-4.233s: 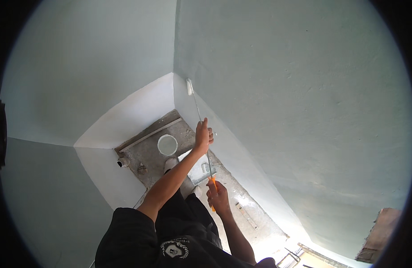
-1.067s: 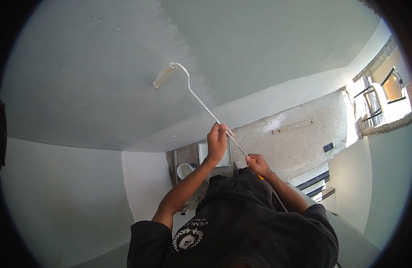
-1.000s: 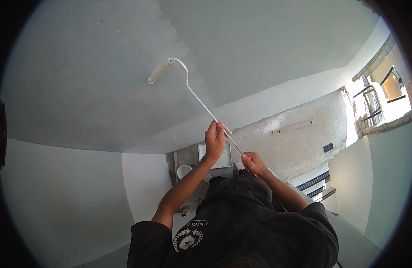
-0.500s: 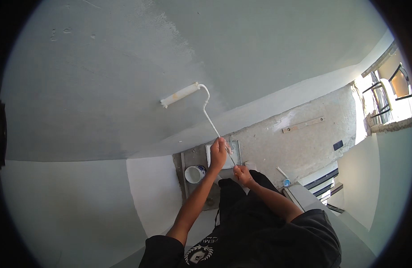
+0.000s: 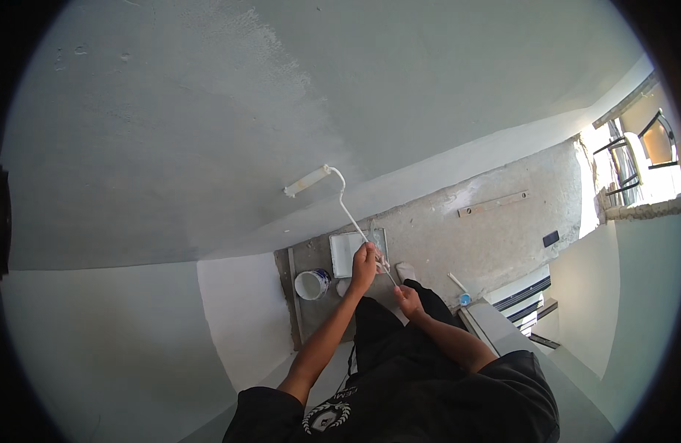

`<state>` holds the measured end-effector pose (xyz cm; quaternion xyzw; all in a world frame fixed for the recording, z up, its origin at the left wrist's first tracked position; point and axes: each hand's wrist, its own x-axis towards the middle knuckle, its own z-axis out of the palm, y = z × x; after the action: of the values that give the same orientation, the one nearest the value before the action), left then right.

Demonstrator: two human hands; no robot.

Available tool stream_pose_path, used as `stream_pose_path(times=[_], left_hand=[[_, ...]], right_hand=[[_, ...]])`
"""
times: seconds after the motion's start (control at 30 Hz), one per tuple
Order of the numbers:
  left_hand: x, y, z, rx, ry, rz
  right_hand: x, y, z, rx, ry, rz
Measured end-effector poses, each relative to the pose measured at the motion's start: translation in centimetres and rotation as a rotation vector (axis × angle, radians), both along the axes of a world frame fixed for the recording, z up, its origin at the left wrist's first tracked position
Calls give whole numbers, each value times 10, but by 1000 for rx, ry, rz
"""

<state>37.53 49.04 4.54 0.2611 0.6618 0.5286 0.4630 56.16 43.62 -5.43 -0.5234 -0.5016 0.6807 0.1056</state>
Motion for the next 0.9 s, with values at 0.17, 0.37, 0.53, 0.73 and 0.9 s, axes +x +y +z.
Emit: stream_pose_path(times=[0.17,0.37,0.53,0.73,0.9], left_hand=[[-44,22,119,314,44,1],[-89,23,301,553,209,88],[-85,27,395,628,384,84],[-71,67,448,723,429,18],[-87,96,383,724,368,-20]], right_hand=[[-55,59,79,289,142,73],[-135,88,226,374,494,189],[-152,85,317,401,599,128],[-145,118,373,424,629,97],[-146,144,313,465,583,75]])
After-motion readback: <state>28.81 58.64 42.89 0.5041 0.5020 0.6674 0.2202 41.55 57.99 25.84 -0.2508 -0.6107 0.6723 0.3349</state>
